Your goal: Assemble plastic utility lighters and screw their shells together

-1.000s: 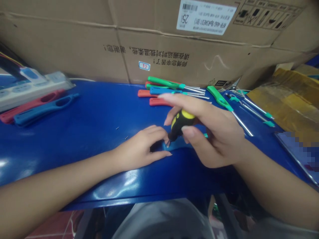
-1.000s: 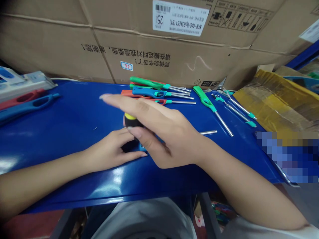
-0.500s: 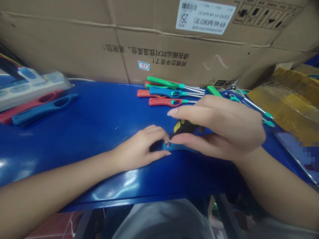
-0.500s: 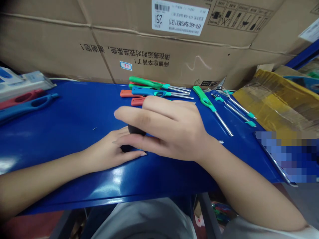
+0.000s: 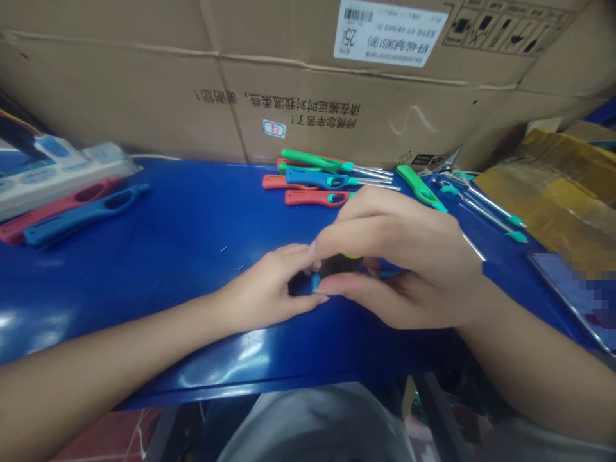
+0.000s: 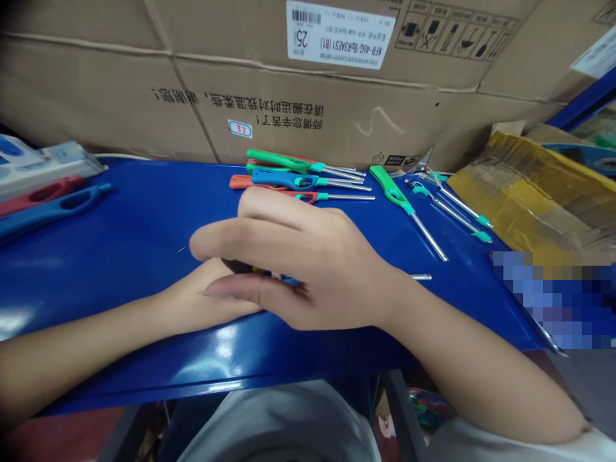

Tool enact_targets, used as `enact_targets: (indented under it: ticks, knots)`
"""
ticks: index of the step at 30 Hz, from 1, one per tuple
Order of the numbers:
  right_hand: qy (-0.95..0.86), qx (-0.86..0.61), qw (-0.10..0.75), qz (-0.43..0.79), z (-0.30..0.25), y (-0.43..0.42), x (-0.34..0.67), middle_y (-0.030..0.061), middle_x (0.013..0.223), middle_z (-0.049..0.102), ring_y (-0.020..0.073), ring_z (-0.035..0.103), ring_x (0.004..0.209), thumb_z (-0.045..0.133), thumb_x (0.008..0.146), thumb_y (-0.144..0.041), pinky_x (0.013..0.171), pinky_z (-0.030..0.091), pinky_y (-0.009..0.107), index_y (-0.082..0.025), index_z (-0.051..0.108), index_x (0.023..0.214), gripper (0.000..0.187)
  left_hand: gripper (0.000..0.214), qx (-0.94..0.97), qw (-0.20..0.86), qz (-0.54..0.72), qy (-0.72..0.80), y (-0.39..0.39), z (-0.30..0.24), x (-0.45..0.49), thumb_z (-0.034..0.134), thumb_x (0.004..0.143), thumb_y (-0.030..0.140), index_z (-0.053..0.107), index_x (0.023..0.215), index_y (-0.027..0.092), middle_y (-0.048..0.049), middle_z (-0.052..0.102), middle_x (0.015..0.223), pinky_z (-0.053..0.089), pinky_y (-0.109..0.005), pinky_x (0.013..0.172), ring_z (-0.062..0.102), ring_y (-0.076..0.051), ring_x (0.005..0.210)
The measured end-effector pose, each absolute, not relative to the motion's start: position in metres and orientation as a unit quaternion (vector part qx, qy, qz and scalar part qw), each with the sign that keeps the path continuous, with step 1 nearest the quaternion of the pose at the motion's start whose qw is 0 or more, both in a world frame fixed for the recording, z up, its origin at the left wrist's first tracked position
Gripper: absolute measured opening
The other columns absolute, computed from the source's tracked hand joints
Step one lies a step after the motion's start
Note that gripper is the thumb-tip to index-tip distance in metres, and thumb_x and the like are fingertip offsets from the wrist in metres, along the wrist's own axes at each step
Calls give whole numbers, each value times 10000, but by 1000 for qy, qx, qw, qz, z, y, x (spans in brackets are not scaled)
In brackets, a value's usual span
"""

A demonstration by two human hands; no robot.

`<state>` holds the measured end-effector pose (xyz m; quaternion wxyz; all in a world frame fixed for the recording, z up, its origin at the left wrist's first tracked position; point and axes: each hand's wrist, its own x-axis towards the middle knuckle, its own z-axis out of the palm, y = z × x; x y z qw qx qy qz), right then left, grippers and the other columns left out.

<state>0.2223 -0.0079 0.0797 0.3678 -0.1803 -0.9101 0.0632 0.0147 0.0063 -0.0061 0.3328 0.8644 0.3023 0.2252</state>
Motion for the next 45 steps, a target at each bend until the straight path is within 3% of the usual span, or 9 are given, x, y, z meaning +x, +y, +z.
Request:
enact_targets:
  ticks: [8,13,15,18,21,25,33,39,45]
  knots:
    - [-873,-230,431,-1,66,-2,226,12,891,714,141,666,795,707,946,-319,697,544,260,-209,677,1004,128,230,879,273,243,308,4,-5,14,742,883,328,630,1030,193,-32,683,993,552,-344,837,661,-213,925]
    - [-899,-190,381,102,76,-7,227,91,1248,712,182,649,1179,529,1012,-170,981,547,329,-170,626,1271,277,285,898,232,207,313,0,2,15,722,895,328,634,1124,182,-76,696,1075,568,-372,863,680,-240,968]
    - [-885,-183,404,141,80,-8,233,71,1158,735,155,699,1007,535,999,-156,892,580,307,-179,635,1251,273,258,906,215,196,308,-2,8,16,713,891,277,650,1121,179,-90,699,1101,563,-384,892,680,-255,1008]
    - [-800,-242,529,144,79,1,257,44,1003,712,108,652,655,594,984,-248,575,547,235,-199,649,1165,195,429,915,185,163,320,-1,20,12,719,864,219,622,1280,177,-111,702,1141,563,-401,916,677,-281,1068]
    - [-703,-363,611,-16,75,21,298,42,922,676,132,597,639,637,951,-317,537,487,257,-220,674,989,111,633,917,146,96,358,2,29,7,706,875,240,499,1471,188,-131,692,1217,562,-445,949,667,-309,1124]
    - [-653,-526,515,-178,73,43,351,45,807,627,169,527,637,678,877,-316,630,468,329,-213,654,824,118,647,927,114,68,350,0,30,14,702,907,368,489,1486,173,-165,634,1348,540,-481,1018,634,-340,1206]
    - [-666,-612,403,-139,62,56,371,59,816,615,194,557,675,638,850,-278,706,471,342,-210,633,774,103,286,942,81,97,310,32,37,31,572,950,164,691,1210,170,-123,664,1125,563,-376,940,667,-248,1041]
    - [-671,-656,330,-103,56,62,375,92,923,633,230,624,854,593,887,-240,832,496,354,-190,652,840,91,325,917,29,155,366,103,60,17,538,958,210,680,1242,140,-158,649,1151,553,-466,965,653,-296,1076]
    - [-692,-703,163,-11,39,65,371,106,1104,657,212,653,972,664,904,-185,885,540,360,-170,696,1006,108,309,895,-34,155,418,165,64,26,590,1005,292,633,1267,135,-137,639,1233,558,-476,969,644,-267,1116]
